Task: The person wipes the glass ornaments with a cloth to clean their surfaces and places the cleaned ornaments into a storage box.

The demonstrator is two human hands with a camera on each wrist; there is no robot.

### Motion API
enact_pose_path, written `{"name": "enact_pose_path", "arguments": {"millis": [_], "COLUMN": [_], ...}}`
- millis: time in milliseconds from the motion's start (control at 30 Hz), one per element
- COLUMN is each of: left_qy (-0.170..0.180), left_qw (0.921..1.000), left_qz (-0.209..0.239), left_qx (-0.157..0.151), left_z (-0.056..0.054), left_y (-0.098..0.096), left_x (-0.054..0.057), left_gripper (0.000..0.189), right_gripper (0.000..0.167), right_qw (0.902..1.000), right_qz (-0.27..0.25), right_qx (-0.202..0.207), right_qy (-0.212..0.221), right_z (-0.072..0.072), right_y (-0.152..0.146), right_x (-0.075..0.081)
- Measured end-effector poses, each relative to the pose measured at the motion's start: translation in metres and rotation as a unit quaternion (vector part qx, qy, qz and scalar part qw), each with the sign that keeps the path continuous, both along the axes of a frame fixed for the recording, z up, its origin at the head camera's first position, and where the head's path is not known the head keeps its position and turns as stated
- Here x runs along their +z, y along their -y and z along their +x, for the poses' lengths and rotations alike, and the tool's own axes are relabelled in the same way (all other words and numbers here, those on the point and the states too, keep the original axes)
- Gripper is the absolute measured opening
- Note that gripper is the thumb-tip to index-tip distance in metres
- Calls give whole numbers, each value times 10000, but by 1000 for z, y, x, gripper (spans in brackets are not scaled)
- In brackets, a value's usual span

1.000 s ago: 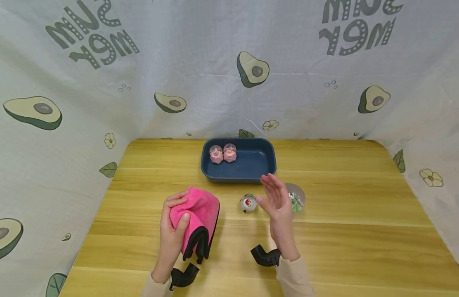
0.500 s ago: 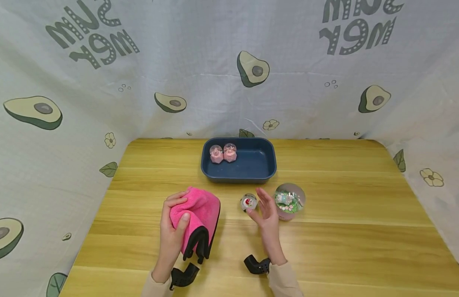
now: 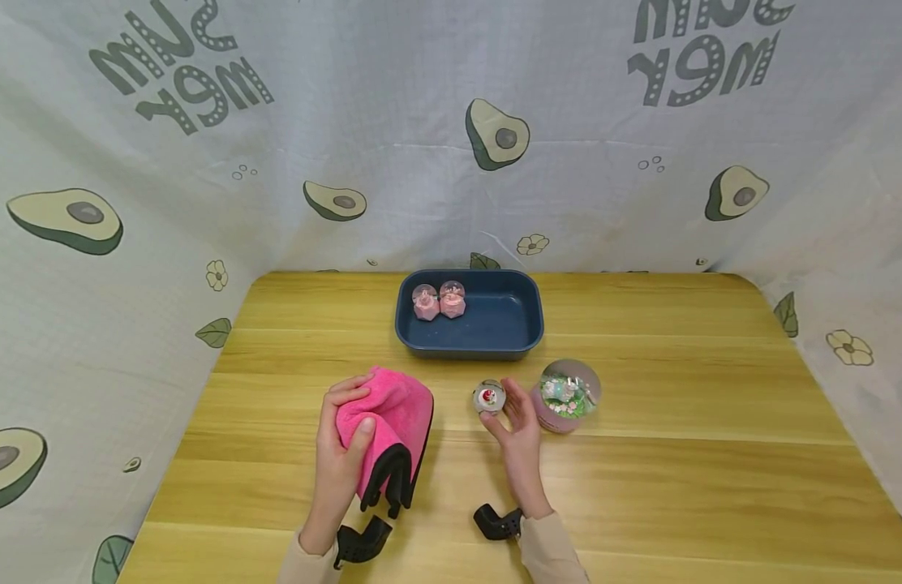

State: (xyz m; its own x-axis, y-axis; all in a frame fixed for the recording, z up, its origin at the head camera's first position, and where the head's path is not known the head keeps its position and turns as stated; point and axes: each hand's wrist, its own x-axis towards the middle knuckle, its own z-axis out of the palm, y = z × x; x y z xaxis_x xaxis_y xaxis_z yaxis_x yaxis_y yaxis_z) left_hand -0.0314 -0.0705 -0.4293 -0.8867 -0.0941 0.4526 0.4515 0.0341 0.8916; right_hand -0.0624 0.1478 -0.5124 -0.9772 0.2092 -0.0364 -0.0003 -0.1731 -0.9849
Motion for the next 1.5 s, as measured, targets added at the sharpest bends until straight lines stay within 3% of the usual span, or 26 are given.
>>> {"name": "enact_pose_path", "arguments": {"millis": [300, 767, 1200, 1500], "left_qy": [28, 102, 168, 196], "left_qw": [10000, 9999, 9999, 9997], "left_qz": [47, -23, 21, 91], "left_qx": [-21, 49, 0, -67], "left_z": [0, 1, 0, 0], "left_y": [0, 0, -1, -1], "left_x": [-1, -1, -1, -2], "left_gripper": [31, 32, 31, 31], "right_gripper": [61, 50, 44, 42], "right_qw": [9964, 9862, 9859, 9944], "right_qz": [746, 1574, 1548, 859], "right_qx": [118, 54, -123, 246], "right_qy": [384, 507, 632, 571], "right_z": [-5, -8, -6, -3], "right_y": [1, -1, 1, -5], "right_x": [-5, -6, -4, 2]}}
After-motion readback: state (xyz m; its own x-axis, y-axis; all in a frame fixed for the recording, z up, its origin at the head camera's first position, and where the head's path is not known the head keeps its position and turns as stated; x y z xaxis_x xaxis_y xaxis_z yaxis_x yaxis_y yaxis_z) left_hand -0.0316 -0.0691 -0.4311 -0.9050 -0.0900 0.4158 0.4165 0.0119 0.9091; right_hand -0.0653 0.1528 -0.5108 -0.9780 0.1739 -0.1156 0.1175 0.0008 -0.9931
